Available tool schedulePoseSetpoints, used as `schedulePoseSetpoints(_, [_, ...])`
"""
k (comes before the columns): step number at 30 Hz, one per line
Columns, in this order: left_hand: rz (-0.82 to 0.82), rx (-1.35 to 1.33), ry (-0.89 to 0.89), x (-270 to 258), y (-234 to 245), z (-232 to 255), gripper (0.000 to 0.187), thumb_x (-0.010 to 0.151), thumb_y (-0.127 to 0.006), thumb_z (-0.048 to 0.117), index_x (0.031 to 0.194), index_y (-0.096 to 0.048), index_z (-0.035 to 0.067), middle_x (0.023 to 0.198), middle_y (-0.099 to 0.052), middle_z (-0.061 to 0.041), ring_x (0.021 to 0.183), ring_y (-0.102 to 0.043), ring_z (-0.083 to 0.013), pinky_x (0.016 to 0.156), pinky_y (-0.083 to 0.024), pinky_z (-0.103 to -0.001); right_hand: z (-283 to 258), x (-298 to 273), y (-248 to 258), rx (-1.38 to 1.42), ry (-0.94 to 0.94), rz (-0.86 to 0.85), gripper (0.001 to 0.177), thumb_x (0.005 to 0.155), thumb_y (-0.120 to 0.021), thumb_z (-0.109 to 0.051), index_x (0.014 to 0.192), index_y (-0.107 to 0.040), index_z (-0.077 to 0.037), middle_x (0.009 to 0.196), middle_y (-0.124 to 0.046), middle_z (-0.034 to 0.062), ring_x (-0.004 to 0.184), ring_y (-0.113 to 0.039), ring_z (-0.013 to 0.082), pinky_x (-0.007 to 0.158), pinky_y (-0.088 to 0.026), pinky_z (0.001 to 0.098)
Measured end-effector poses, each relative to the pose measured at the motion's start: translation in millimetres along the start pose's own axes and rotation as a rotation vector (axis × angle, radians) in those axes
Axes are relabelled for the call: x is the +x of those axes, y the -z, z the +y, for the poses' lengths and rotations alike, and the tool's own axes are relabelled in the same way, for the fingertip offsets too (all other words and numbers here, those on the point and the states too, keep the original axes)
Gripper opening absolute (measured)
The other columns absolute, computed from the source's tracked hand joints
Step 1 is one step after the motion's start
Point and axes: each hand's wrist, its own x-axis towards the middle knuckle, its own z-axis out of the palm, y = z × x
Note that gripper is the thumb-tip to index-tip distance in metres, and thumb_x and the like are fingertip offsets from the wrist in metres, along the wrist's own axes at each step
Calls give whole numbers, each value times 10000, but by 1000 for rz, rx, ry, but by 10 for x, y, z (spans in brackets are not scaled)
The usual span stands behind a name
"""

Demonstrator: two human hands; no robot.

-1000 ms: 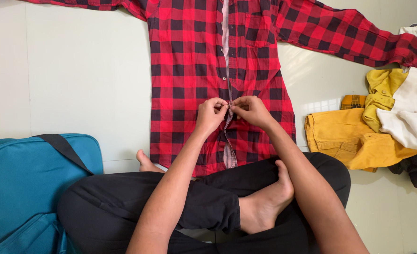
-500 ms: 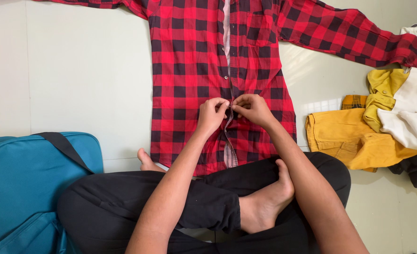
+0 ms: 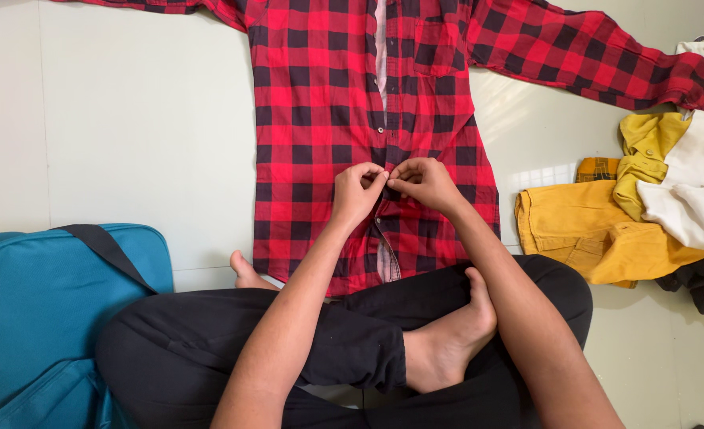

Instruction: The person buttons a red-and-black plaid shirt on the floor, then smooths and folds it.

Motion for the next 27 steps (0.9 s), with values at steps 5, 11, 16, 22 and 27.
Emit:
schedulePoseSetpoints(5, [-26, -21, 52, -1, 13, 26, 150, 909, -742, 170, 950, -765, 27, 797, -784, -94, 687, -754, -131, 617, -566, -280, 1, 4, 5, -5, -7, -8, 184, 886, -786, -136, 999, -742, 3, 834, -776, 64, 660, -724, 102, 573, -562, 237])
schedulePoseSetpoints(11, [-20, -14, 58, 1, 12, 39, 144, 909, -743, 168, 957, -764, 34, 829, -787, -91, 685, -755, -134, 611, -565, -281, -2, -1, 7, -23, -15, 6, 188, 885, -790, -145, 996, -746, 1, 826, -777, 66, 657, -723, 100, 570, -562, 237])
schedulePoseSetpoints(16, [-13, 2, 57, -3, 12, 40, 143, 905, -747, 172, 955, -767, 40, 842, -787, -88, 687, -752, -132, 612, -568, -281, -34, -6, 13, -69, -1, 34, 192, 883, -799, -156, 982, -751, 2, 812, -776, 66, 642, -724, 96, 563, -562, 235])
schedulePoseSetpoints(22, [-10, 7, 71, -7, 11, 43, 148, 902, -749, 173, 960, -771, 39, 832, -789, -95, 677, -752, -138, 602, -564, -286, -40, -10, 10, -59, 3, 36, 195, 887, -795, -161, 988, -755, 0, 804, -773, 67, 636, -718, 94, 547, -550, 236])
schedulePoseSetpoints(27, [-16, 6, 71, -4, 3, 36, 149, 911, -744, 179, 975, -773, 47, 849, -794, -100, 680, -757, -136, 598, -564, -281, -23, -7, 7, -47, 3, 31, 190, 888, -789, -154, 992, -758, 2, 810, -777, 68, 636, -718, 94, 544, -551, 234])
